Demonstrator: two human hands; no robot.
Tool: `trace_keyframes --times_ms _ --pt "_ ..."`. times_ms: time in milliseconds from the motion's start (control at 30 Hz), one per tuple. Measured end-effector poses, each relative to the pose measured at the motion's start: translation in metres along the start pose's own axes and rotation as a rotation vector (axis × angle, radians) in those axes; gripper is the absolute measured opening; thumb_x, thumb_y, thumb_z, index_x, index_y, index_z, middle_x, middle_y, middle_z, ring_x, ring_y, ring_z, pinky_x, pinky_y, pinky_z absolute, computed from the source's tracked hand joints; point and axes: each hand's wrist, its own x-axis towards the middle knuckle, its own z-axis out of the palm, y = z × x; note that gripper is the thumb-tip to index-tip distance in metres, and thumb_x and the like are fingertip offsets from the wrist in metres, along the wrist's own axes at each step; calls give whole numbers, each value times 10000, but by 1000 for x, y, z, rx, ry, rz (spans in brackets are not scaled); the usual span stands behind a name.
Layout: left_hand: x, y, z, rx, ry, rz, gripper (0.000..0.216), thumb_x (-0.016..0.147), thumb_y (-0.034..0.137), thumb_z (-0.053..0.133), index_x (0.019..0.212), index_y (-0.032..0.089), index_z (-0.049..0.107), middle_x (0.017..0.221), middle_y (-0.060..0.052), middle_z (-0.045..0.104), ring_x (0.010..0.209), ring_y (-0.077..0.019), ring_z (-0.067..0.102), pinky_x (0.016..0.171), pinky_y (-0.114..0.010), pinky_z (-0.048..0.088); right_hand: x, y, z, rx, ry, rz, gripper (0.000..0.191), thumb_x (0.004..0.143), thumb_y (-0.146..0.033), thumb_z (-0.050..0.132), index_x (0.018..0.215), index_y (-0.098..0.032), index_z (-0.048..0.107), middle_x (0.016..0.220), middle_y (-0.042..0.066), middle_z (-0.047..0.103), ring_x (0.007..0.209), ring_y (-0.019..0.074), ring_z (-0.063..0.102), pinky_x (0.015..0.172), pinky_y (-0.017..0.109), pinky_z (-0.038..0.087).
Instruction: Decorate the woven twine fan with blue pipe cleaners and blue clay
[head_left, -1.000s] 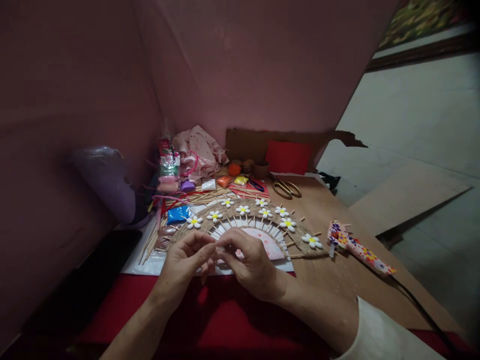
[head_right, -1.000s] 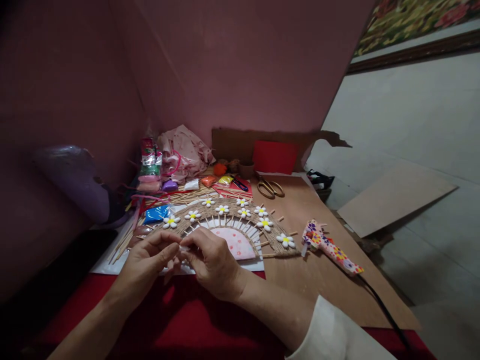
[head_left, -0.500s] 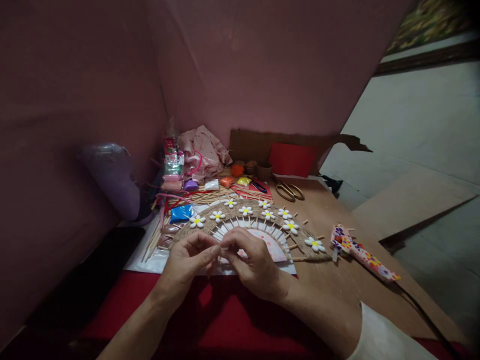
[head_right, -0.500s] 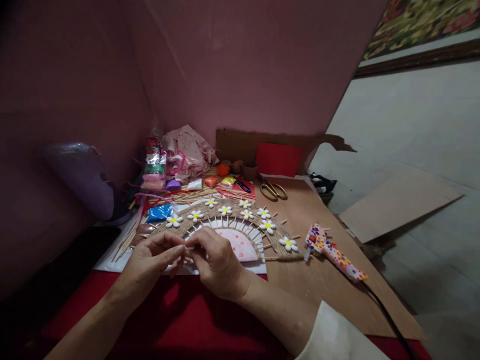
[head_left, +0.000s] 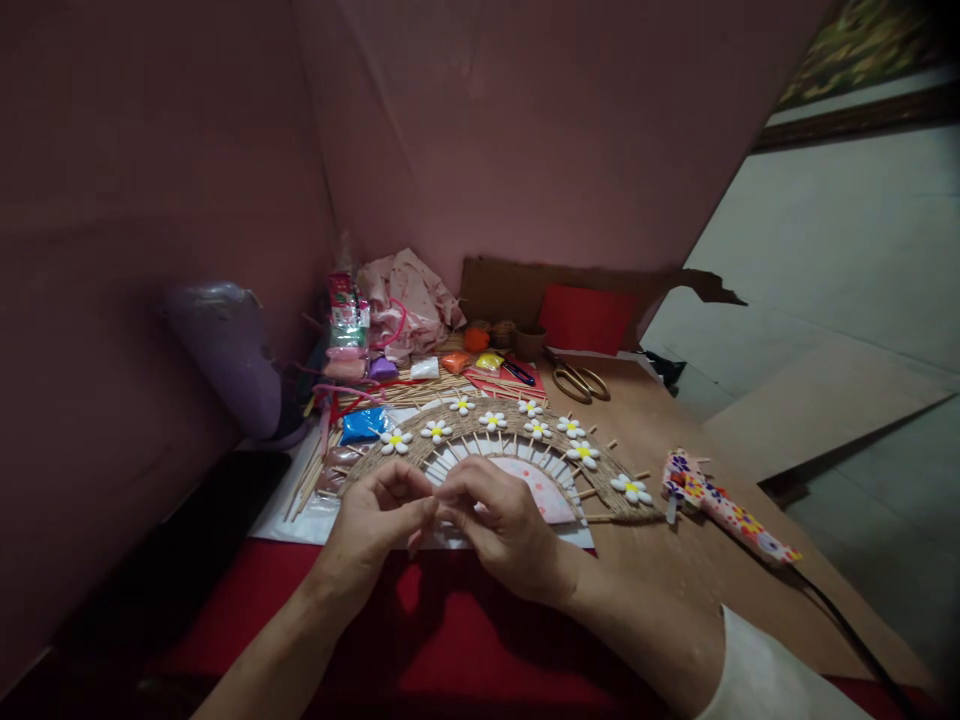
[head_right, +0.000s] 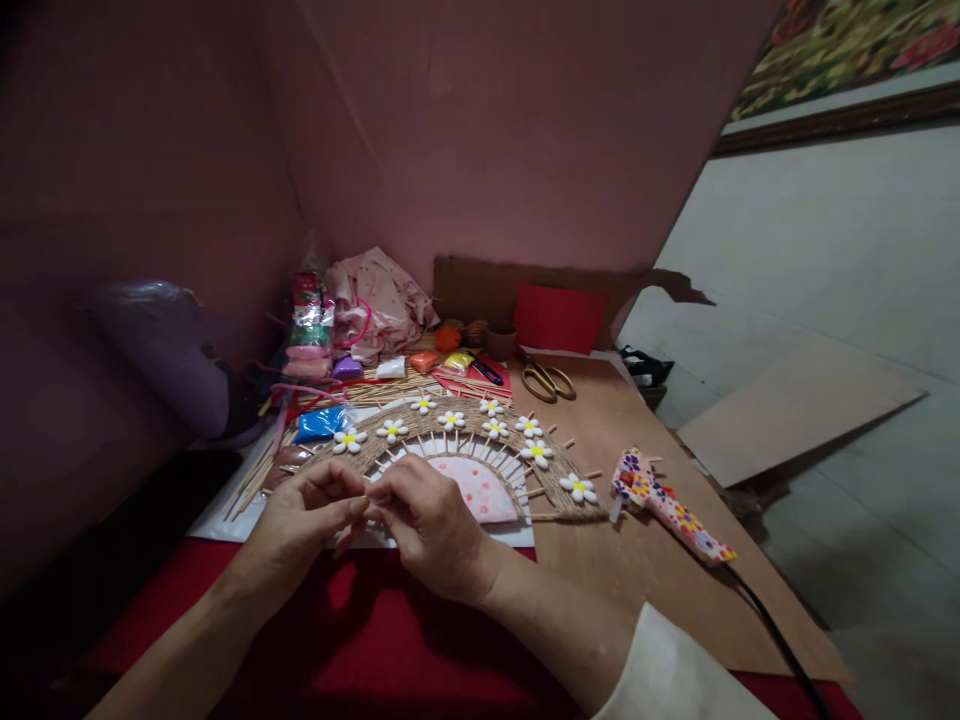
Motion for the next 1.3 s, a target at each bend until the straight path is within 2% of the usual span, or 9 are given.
trace_keyframes --times_ms 133,200,300,400,567,700,933,1133,1300 --pt "0 0 0 4 -8 18 168 613 215 745 652 150 595 494 32 541 383 -55 435 389 -171 325 1 -3 -1 90 -28 91 40 805 -143 572 793 -177 591 761 26 568 722 141 516 664 282 432" --pt "1 1 0 -38 26 19 153 595 183 740 643 148 599 514 31 550 399 -52 438 400 -167 327 3 -5 -3 320 -53 277 55 784 -205 621 755 -170 591 697 5 562 637 120 512 603 263 434" --pt "3 5 0 -146 119 -7 157 603 194 737 723 150 646 576 16 581 495 -64 499 475 -163 386 7 -6 -5 825 -129 566 165 744 -293 681 735 -155 591 596 -29 544 491 78 477 482 216 415" --pt "3 8 1 -218 99 -54 243 634 276 747 821 139 672 623 -8 606 533 -65 521 526 -167 418 9 -3 -5 1035 -85 635 215 714 -330 716 741 -141 616 568 -33 551 460 62 474 434 187 406" --pt "0 7 1 -244 66 -116 252 654 345 749 717 155 595 579 19 551 474 -49 483 429 -138 329 9 2 -2 1006 26 660 239 684 -331 748 806 -148 653 578 -32 592 451 60 517 431 180 433" --pt "0 6 0 -246 71 -99 267 597 297 793 691 158 586 594 32 544 490 -45 473 444 -141 337 9 3 -1 968 77 661 238 711 -324 725 894 -181 674 597 -41 619 447 53 548 459 181 463" --pt "-1 2 -1 -52 19 -81 316 671 435 711 648 135 616 482 19 527 348 -29 350 351 -158 171 10 1 1 905 50 644 226 681 -323 745 789 -153 643 546 -32 614 429 75 544 417 190 451" --pt "-5 6 5 -49 4 -84 244 633 356 755 693 151 635 496 22 543 355 -33 379 350 -153 181 9 -5 2 769 118 591 203 633 -277 780 703 -148 640 527 -45 582 420 57 497 419 180 412" --pt "-4 5 3 -35 -59 -117 250 661 370 733 733 158 622 531 23 559 341 -20 344 342 -152 169 4 -4 6 746 111 561 122 703 -263 720 729 -166 650 546 -32 587 463 81 530 459 205 446"
